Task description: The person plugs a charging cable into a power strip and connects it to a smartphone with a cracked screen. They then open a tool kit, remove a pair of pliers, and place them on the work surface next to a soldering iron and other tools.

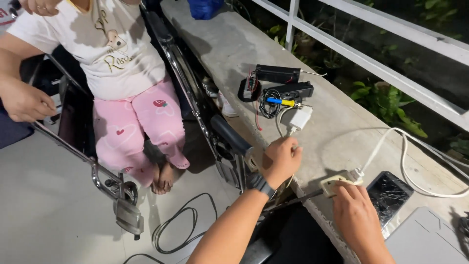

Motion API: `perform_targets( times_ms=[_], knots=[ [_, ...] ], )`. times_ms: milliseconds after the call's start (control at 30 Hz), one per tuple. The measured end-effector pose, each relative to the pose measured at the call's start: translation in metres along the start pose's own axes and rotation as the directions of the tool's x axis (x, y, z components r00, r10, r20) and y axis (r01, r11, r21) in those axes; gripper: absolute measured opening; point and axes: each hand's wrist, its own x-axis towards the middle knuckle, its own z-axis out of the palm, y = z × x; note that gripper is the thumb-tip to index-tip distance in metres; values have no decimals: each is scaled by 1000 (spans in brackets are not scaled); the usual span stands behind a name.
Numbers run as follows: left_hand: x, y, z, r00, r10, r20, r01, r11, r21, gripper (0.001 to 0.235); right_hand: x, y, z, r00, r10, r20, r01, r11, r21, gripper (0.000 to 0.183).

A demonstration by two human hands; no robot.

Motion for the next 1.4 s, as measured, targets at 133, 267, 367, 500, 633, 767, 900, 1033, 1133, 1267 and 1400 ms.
perform_targets(
  times_ms=[133, 267, 367, 500, 633, 767, 900, 1033, 1133, 1267, 1400],
  knots=[
    [64, 46, -25, 955, -241, 176, 216, 965, 148, 28, -9, -3, -3, 1000, 17, -2, -17, 1000, -8, 33],
    [99, 28, -1, 964, -245, 99, 222, 954, 202, 54, -18, -13, -14, 999, 22, -41, -22, 1000, 5, 31],
    [106, 20, 8, 918, -321, 231, 227, 906, 357, 71, -31, -15, -21, 998, 53, -45, -51, 998, 38, 30],
    [110, 13, 16, 911, -334, 241, 213, 882, 420, 64, -52, -2, -23, 997, 73, -40, -69, 994, 88, 28],
    [110, 2, 31, 950, -281, 139, 225, 921, 319, 51, -63, -13, -45, 985, 107, -135, -92, 990, 108, 18],
    [101, 67, -20, 948, -254, 190, 213, 954, 213, 57, -67, -16, -75, 982, 172, -75, -155, 970, 186, 18],
    [80, 107, -71, 969, 25, 247, -49, 995, 91, 53, -43, -37, -111, 985, 114, -131, -83, 971, 223, 19],
    [64, 157, -119, 941, 128, 314, -139, 990, 14, 55, 10, -45, -128, 984, 20, -179, 13, 983, 186, 26],
    [60, 192, -142, 894, 188, 406, -176, 982, -68, 56, 59, -48, -131, 965, -146, -217, 154, 988, 19, 43],
    [54, 207, -155, 903, 107, 416, -88, 994, -66, 55, 92, -46, -108, 978, -147, -147, 142, 989, -45, 57],
    [55, 197, -159, 893, 115, 435, -100, 993, -56, 58, 102, -47, -98, 999, -6, 48, -4, 979, 203, 50]
  ],
)
